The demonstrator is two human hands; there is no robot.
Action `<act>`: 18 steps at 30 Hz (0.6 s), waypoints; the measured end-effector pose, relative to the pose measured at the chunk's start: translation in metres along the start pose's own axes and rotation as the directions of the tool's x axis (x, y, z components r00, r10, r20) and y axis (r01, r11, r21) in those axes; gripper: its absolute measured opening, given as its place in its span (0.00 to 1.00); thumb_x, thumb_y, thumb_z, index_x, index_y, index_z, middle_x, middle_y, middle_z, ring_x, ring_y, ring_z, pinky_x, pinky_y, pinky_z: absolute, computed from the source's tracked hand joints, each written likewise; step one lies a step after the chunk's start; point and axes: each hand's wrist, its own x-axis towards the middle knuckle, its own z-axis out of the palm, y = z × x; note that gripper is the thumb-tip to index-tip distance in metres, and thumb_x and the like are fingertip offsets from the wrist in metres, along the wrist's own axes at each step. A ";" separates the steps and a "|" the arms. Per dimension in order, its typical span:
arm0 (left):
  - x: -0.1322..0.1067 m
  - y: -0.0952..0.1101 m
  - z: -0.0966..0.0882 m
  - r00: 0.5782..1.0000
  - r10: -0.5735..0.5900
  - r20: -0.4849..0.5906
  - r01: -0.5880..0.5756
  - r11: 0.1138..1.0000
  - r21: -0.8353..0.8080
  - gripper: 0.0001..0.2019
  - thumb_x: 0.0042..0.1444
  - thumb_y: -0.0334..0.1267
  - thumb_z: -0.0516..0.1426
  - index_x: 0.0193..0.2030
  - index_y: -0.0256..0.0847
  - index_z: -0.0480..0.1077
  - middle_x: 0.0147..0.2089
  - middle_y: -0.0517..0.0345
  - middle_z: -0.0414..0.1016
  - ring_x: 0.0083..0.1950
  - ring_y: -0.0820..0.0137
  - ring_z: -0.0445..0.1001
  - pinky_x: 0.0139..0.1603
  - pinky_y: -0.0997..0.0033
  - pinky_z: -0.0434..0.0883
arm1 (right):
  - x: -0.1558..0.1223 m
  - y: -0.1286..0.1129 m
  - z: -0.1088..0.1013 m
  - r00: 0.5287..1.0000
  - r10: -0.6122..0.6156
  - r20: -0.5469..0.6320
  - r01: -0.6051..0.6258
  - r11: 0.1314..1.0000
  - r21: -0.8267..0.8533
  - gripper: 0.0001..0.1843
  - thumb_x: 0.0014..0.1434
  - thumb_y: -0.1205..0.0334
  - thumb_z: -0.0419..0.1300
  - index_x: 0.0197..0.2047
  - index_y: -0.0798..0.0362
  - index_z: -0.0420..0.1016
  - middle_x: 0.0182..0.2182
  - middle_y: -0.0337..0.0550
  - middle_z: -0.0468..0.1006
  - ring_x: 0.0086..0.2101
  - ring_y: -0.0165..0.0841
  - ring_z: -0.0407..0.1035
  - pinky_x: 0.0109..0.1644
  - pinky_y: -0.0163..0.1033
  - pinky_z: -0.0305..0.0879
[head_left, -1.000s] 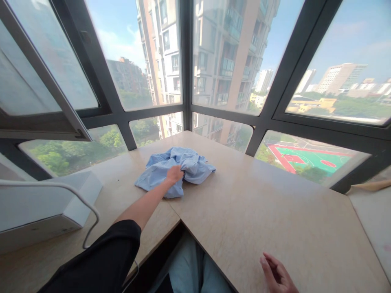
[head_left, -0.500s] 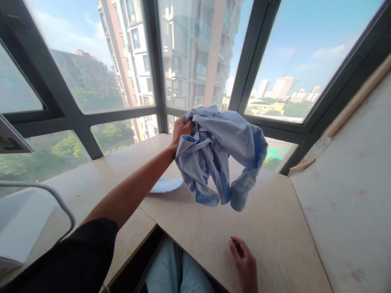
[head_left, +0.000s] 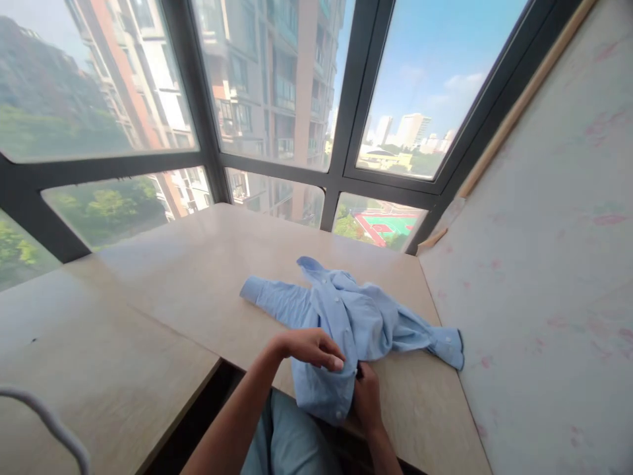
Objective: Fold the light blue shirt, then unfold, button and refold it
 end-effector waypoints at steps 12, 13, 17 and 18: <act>0.036 -0.083 -0.064 0.957 -0.085 -0.277 0.253 0.711 0.656 0.32 0.52 0.32 0.58 0.66 0.42 0.61 0.67 0.42 0.63 0.70 0.52 0.57 0.64 0.50 0.60 | -0.003 -0.005 -0.004 0.950 0.023 -0.312 -0.013 0.999 0.035 0.17 0.55 0.47 0.59 0.29 0.53 0.74 0.25 0.41 0.77 0.29 0.36 0.69 0.34 0.37 0.66; 0.037 -0.087 -0.059 0.974 -0.091 -0.207 0.212 0.682 0.700 0.35 0.51 0.35 0.60 0.67 0.43 0.60 0.69 0.42 0.61 0.72 0.50 0.53 0.65 0.47 0.57 | -0.003 -0.006 -0.004 0.949 0.025 -0.316 -0.016 0.999 0.033 0.17 0.55 0.47 0.59 0.29 0.53 0.74 0.25 0.41 0.76 0.29 0.36 0.69 0.35 0.38 0.66; 0.046 -0.093 -0.052 0.986 -0.079 -0.148 0.165 0.625 0.763 0.28 0.54 0.40 0.60 0.62 0.43 0.66 0.61 0.40 0.69 0.64 0.49 0.65 0.60 0.47 0.61 | -0.004 -0.005 -0.004 0.939 0.045 -0.341 -0.034 0.999 0.038 0.17 0.55 0.47 0.59 0.32 0.54 0.75 0.28 0.43 0.78 0.31 0.37 0.70 0.37 0.39 0.66; 0.049 -0.094 -0.055 0.987 -0.069 -0.143 0.155 0.625 0.765 0.21 0.56 0.39 0.57 0.57 0.43 0.70 0.57 0.42 0.73 0.60 0.52 0.69 0.58 0.50 0.63 | -0.004 -0.005 -0.004 0.933 0.051 -0.357 -0.037 0.998 0.045 0.18 0.55 0.47 0.59 0.33 0.54 0.76 0.29 0.44 0.78 0.32 0.37 0.71 0.38 0.39 0.66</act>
